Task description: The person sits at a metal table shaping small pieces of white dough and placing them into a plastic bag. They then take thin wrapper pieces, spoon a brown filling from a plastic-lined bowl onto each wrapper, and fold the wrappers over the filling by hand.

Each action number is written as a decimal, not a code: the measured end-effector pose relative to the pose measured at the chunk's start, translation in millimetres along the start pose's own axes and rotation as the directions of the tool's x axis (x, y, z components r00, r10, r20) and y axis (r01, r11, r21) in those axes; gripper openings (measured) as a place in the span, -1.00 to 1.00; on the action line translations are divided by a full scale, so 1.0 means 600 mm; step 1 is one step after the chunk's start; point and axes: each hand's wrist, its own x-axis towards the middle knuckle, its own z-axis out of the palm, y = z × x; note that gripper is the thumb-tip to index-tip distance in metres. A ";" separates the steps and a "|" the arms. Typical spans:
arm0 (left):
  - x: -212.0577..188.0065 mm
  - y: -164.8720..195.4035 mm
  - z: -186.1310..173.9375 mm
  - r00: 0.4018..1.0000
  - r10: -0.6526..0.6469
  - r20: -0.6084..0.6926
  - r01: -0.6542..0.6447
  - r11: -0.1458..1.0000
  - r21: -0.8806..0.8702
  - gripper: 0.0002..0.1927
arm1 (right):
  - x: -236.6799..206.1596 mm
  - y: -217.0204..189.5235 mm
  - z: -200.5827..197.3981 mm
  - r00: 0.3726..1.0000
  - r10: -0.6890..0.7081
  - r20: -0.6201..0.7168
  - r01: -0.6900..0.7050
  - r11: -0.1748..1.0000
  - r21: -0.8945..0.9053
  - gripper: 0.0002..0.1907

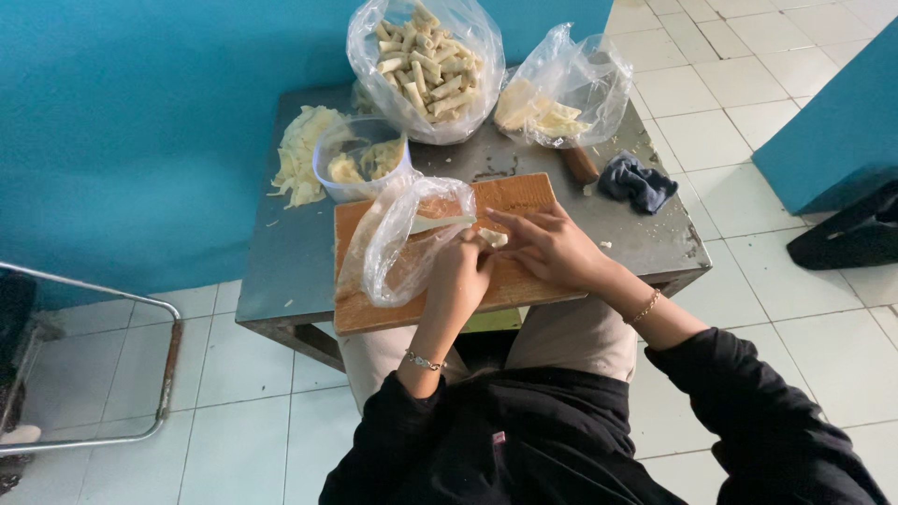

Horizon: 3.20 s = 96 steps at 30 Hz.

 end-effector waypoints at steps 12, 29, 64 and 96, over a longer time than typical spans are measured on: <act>0.005 0.018 -0.002 0.998 -0.034 0.051 0.026 0.988 0.155 -0.79 | 0.030 0.042 0.025 0.989 0.146 0.020 -0.147 0.983 0.112 -0.83; -0.018 0.010 -0.014 0.984 0.177 -0.013 -0.165 0.940 0.298 -0.83 | 0.012 -0.003 0.011 0.975 -0.219 0.038 0.219 0.922 -0.318 -0.74; 0.003 0.024 -0.036 0.985 0.162 -0.057 -0.125 0.906 0.404 -0.84 | 0.012 0.006 0.037 0.988 -0.119 -0.098 0.069 0.909 -0.410 -0.80; -0.006 0.018 -0.009 0.991 0.099 -0.094 -0.030 0.827 0.561 -0.64 | 0.042 -0.011 0.058 0.994 0.105 -0.007 -0.100 0.917 -0.386 -0.62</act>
